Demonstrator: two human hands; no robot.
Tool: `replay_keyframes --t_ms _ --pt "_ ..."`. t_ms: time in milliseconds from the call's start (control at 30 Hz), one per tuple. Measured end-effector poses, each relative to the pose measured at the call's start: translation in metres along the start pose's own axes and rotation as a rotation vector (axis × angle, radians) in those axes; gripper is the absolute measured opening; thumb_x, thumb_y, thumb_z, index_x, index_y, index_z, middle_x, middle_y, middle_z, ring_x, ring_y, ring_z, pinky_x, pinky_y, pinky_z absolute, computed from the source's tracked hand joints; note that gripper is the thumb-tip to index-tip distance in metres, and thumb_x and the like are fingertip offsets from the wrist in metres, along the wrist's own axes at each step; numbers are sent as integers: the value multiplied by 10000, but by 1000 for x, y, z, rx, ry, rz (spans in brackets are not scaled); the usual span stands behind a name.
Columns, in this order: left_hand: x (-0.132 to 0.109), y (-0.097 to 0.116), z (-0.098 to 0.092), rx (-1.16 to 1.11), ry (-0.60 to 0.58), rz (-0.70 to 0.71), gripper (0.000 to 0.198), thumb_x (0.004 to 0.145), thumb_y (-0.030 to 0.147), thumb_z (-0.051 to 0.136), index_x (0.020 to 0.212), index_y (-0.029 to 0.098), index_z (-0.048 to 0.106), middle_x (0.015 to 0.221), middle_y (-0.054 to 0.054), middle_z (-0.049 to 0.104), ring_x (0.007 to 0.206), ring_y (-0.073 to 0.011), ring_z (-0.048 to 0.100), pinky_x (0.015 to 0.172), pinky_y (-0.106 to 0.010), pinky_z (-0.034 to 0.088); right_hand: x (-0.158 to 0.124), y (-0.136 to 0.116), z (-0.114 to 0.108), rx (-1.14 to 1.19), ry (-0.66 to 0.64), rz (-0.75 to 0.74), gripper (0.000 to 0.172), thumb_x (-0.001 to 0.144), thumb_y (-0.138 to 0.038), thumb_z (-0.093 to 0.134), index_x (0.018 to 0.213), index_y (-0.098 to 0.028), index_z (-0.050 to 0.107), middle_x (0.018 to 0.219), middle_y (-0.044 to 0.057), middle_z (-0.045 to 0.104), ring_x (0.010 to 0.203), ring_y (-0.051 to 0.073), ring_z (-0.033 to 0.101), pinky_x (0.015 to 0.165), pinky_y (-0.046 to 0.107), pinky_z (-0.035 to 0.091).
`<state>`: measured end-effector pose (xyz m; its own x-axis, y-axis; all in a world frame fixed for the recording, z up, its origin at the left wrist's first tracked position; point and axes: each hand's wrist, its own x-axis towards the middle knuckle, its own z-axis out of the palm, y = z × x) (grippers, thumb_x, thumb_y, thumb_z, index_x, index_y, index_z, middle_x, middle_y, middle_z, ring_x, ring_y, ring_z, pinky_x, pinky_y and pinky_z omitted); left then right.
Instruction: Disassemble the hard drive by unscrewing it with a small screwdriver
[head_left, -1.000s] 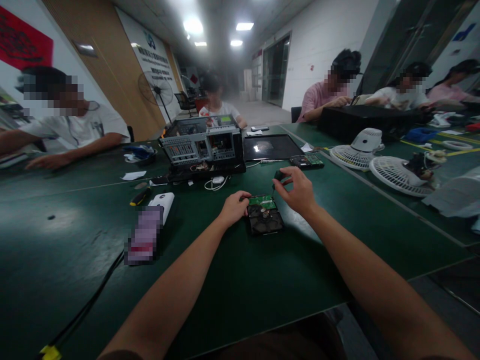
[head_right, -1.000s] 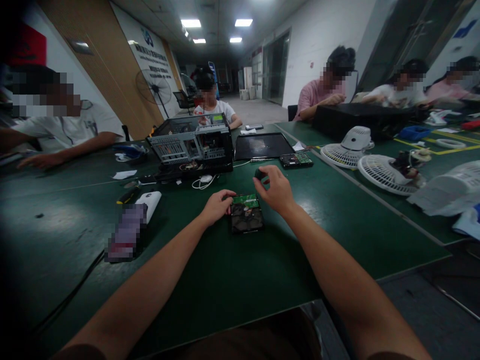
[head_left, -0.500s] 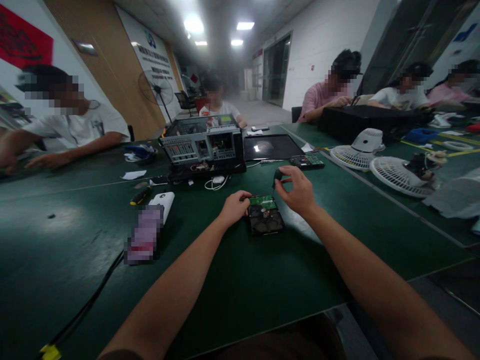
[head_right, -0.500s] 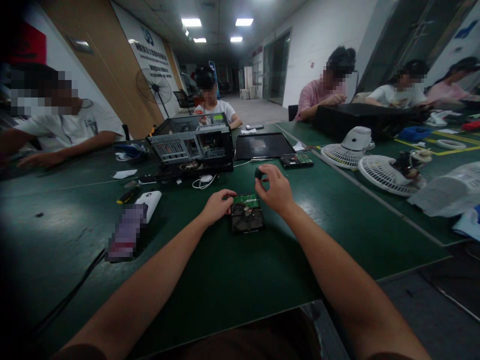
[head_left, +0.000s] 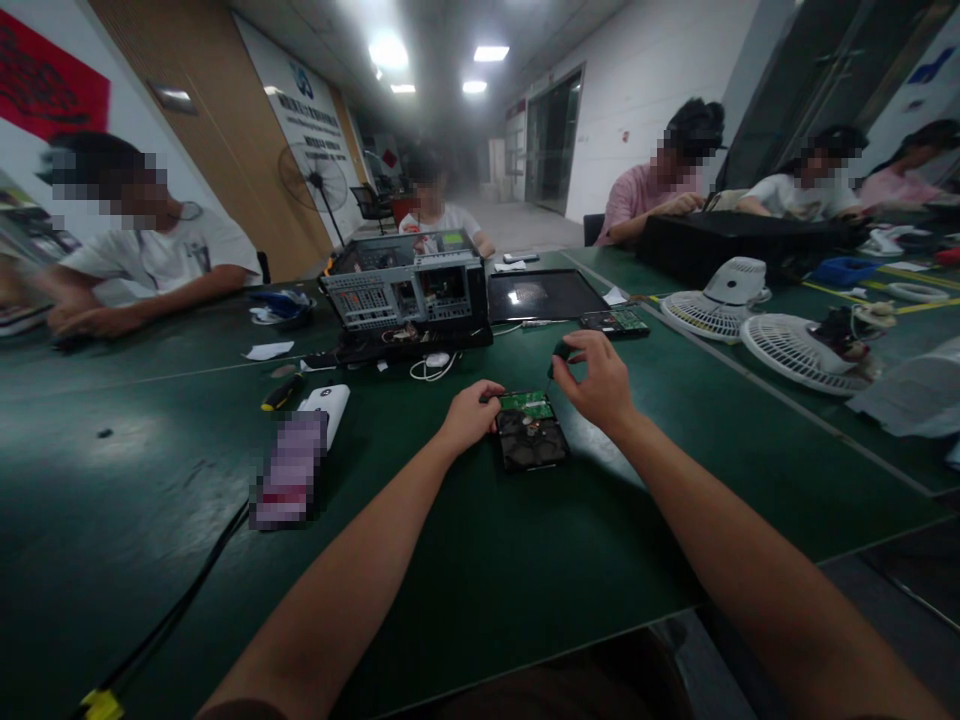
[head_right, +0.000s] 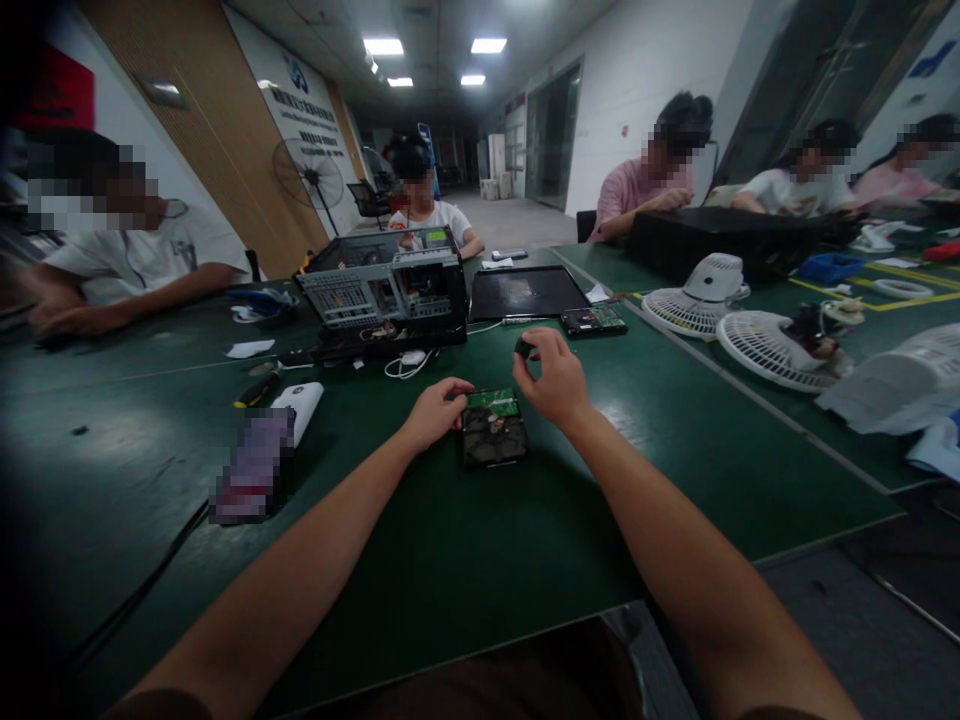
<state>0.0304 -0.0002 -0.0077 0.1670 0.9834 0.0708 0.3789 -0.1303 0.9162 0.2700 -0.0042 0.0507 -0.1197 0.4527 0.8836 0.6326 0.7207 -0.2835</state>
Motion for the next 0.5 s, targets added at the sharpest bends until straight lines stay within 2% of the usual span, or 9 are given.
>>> replay_keyframes --t_ms 167,333,433,500 --pt "-1 1 0 7 9 1 317 873 124 552 1159 168 684 1078 -56 736 496 -66 596 473 -192 479 -1 -2 -3 -54 -38 26 281 900 -281 671 1162 -246 574 1128 91 612 800 193 646 759 411 626" --pt "0 0 1 7 10 -7 310 871 128 565 1154 164 685 879 -26 731 484 -82 598 481 -195 476 -2 -4 -2 -11 -78 43 333 908 -249 616 1231 -258 532 1195 106 612 922 229 666 761 396 617" --pt "1 -1 1 4 14 -7 306 873 126 567 1153 161 685 753 2 694 475 -92 593 480 -194 465 -3 -2 0 -38 -89 74 340 913 -268 610 1240 -249 520 1098 88 637 837 222 666 770 416 600" --pt "1 0 1 -3 7 -3 305 872 124 567 1151 159 683 744 3 688 474 -95 594 475 -197 461 -2 -1 0 -70 -88 81 332 911 -299 628 1223 -242 530 1024 75 632 806 223 654 776 422 585"
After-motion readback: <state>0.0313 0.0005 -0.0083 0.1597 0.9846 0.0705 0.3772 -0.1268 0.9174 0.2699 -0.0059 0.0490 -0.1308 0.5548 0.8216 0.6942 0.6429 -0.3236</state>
